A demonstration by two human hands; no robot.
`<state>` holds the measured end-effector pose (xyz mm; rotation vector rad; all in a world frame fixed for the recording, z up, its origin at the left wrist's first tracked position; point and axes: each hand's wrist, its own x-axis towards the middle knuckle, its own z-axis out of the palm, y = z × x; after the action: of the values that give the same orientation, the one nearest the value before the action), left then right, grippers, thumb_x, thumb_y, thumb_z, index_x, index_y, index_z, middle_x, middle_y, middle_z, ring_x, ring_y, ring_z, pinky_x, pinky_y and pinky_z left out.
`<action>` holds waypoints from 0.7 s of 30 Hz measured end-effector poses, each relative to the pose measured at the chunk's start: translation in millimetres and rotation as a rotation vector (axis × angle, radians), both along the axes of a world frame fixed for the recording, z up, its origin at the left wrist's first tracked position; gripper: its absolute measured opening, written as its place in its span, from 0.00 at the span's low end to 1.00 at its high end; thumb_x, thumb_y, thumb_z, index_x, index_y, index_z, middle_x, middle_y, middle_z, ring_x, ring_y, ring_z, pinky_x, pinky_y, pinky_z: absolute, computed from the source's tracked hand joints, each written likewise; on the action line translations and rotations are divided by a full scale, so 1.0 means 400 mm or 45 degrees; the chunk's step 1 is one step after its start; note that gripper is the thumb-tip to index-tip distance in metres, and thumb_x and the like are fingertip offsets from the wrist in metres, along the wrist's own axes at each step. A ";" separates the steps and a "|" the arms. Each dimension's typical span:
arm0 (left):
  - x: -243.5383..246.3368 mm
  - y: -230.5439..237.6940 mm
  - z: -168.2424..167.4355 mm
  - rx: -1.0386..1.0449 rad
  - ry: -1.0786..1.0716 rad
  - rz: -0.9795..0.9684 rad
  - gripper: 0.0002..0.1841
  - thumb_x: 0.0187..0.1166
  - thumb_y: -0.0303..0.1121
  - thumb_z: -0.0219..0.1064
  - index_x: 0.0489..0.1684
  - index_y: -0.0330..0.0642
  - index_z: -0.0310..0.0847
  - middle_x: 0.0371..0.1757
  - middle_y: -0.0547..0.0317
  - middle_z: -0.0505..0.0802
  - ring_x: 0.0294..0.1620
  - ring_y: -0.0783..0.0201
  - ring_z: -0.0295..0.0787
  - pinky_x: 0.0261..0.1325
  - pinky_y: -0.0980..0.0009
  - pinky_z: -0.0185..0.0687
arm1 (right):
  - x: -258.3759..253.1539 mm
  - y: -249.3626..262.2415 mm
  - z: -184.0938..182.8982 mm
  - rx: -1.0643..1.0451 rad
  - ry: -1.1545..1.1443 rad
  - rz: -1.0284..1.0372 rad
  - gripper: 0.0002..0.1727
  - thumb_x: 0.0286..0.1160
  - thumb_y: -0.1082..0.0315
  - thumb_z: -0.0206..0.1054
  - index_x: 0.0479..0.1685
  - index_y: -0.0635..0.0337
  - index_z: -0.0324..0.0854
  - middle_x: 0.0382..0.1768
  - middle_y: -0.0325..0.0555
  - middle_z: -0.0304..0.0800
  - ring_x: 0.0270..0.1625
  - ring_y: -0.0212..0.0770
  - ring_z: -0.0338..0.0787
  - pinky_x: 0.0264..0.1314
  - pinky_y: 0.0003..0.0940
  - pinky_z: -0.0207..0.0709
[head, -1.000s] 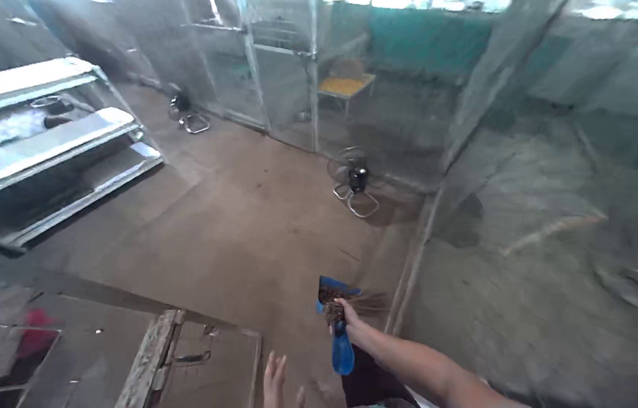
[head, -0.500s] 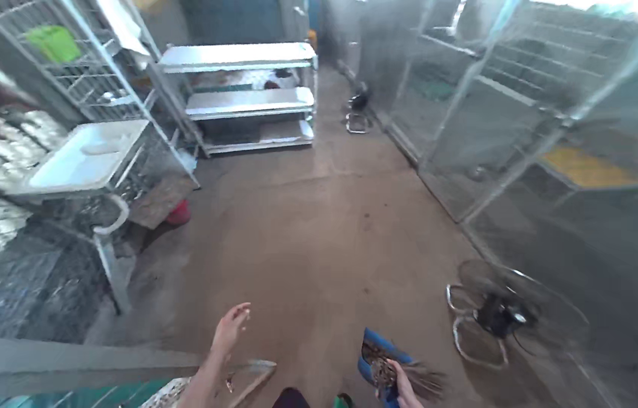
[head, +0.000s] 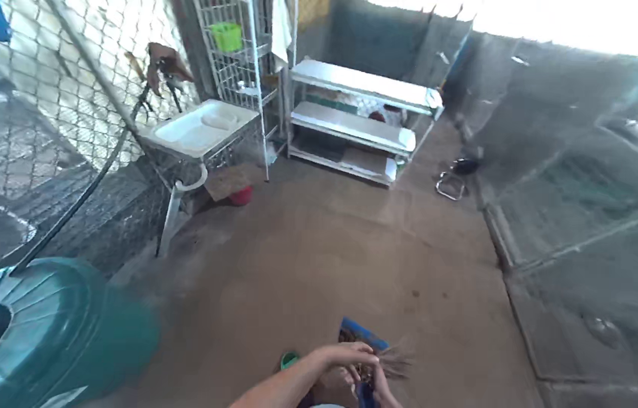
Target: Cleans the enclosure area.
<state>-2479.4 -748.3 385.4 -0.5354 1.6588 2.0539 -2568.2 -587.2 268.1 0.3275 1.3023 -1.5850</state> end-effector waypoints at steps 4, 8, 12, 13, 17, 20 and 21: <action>-0.162 -0.125 0.012 -0.550 -0.112 -0.163 0.39 0.77 0.50 0.74 0.85 0.41 0.66 0.75 0.24 0.78 0.72 0.30 0.79 0.72 0.33 0.73 | -0.126 -0.160 0.007 -0.092 0.028 0.234 0.24 0.95 0.53 0.36 0.47 0.54 0.78 0.27 0.41 0.89 0.28 0.37 0.90 0.28 0.35 0.86; -0.223 -0.256 -0.021 -0.733 -0.344 -0.145 0.48 0.71 0.58 0.75 0.90 0.43 0.59 0.79 0.22 0.73 0.77 0.27 0.74 0.73 0.30 0.71 | -0.197 -0.355 0.085 -0.023 -0.018 0.410 0.27 0.96 0.51 0.34 0.42 0.53 0.78 0.20 0.38 0.85 0.20 0.32 0.85 0.21 0.31 0.81; -0.265 -0.395 -0.131 -0.453 -0.307 0.177 0.44 0.78 0.44 0.73 0.93 0.41 0.52 0.77 0.28 0.79 0.77 0.33 0.77 0.77 0.34 0.69 | -0.290 -0.539 0.046 0.017 0.015 0.694 0.27 0.97 0.49 0.36 0.54 0.59 0.77 0.30 0.43 0.87 0.30 0.35 0.87 0.33 0.34 0.85; -0.268 -0.419 -0.155 -0.379 -0.263 0.325 0.43 0.80 0.39 0.73 0.93 0.41 0.51 0.80 0.29 0.77 0.79 0.34 0.75 0.79 0.36 0.68 | -0.308 -0.585 0.032 0.097 0.033 0.762 0.28 0.96 0.47 0.39 0.55 0.60 0.78 0.31 0.44 0.87 0.31 0.36 0.87 0.34 0.36 0.84; -0.301 -0.530 -0.153 0.040 -0.180 1.171 0.39 0.81 0.28 0.66 0.93 0.45 0.50 0.84 0.33 0.71 0.79 0.42 0.75 0.76 0.45 0.73 | -0.413 -0.784 0.025 0.254 0.262 1.059 0.40 0.92 0.38 0.44 0.84 0.64 0.67 0.76 0.64 0.78 0.73 0.53 0.81 0.75 0.54 0.73; -0.298 -0.618 -0.114 0.121 -0.195 1.452 0.32 0.82 0.27 0.64 0.88 0.42 0.60 0.79 0.35 0.77 0.69 0.45 0.81 0.67 0.48 0.79 | -0.441 -0.905 0.028 0.351 0.294 1.217 0.47 0.87 0.31 0.44 0.88 0.65 0.59 0.83 0.69 0.65 0.79 0.62 0.73 0.77 0.63 0.68; -0.298 -0.650 -0.110 0.122 -0.187 1.523 0.28 0.82 0.26 0.64 0.84 0.40 0.65 0.74 0.36 0.80 0.63 0.48 0.83 0.62 0.50 0.81 | -0.455 -0.949 0.025 0.332 0.306 1.263 0.46 0.88 0.32 0.43 0.91 0.63 0.57 0.87 0.67 0.61 0.84 0.61 0.68 0.82 0.62 0.63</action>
<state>-2598.7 -1008.4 341.5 -1.9250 1.2024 2.6832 -2750.4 -966.9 278.0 -0.3395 1.5127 -0.6230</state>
